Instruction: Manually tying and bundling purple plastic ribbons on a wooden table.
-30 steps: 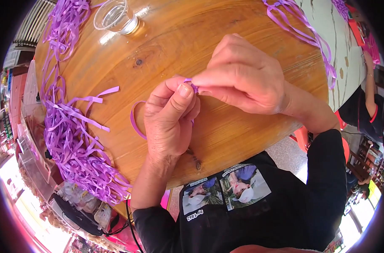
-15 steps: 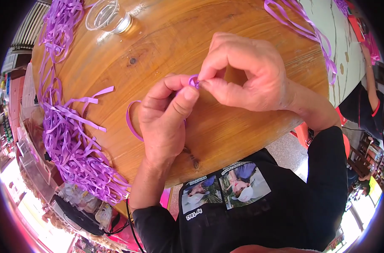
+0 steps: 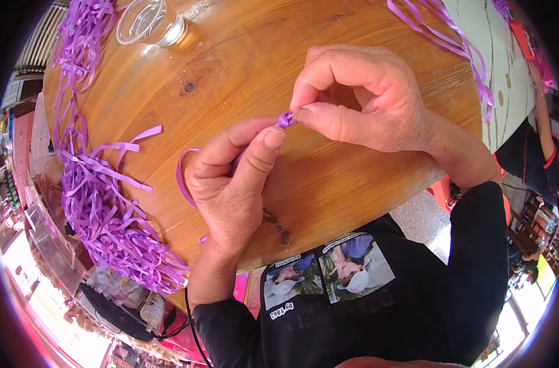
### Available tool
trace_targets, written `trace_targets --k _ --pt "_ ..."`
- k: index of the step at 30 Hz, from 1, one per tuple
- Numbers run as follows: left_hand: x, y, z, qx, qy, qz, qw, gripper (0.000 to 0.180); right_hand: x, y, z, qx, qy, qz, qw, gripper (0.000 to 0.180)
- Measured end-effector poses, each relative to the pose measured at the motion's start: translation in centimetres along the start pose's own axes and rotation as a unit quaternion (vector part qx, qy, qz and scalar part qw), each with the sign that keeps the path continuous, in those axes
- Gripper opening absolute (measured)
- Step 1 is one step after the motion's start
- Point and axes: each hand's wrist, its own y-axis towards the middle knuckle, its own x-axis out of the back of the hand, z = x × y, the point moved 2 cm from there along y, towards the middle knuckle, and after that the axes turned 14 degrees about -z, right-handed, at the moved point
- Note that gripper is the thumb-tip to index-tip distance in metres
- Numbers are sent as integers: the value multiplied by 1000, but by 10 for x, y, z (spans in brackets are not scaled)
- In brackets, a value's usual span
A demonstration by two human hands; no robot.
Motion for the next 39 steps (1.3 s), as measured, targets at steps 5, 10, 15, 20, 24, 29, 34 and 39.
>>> trace_targets --k 5,10,15,20,24,29,34,39 --pt "2 -1 0 19 -12 -7 1000 10 3 2 2 2 -5 10 1000 5" --pt "3 0 1 12 -14 -16 1000 10 0 3 -2 84 -36 -18 996 22" --pt "2 1 5 13 -26 16 999 10 -3 3 1 224 -113 -1 968 38" --pt "-1 -1 7 14 -24 23 999 10 -7 -5 -2 256 -147 17 955 39" --pt "-1 -1 6 -23 25 26 999 8 -4 -3 -2 237 -128 8 963 29" --pt "2 1 5 -42 47 24 998 7 -2 -2 -2 211 -134 19 968 20" --pt "5 2 3 -41 50 16 998 7 0 0 -4 242 -147 1 959 22" --pt "6 2 2 -5 25 3 1000 7 2 2 -5 242 -154 4 958 23"
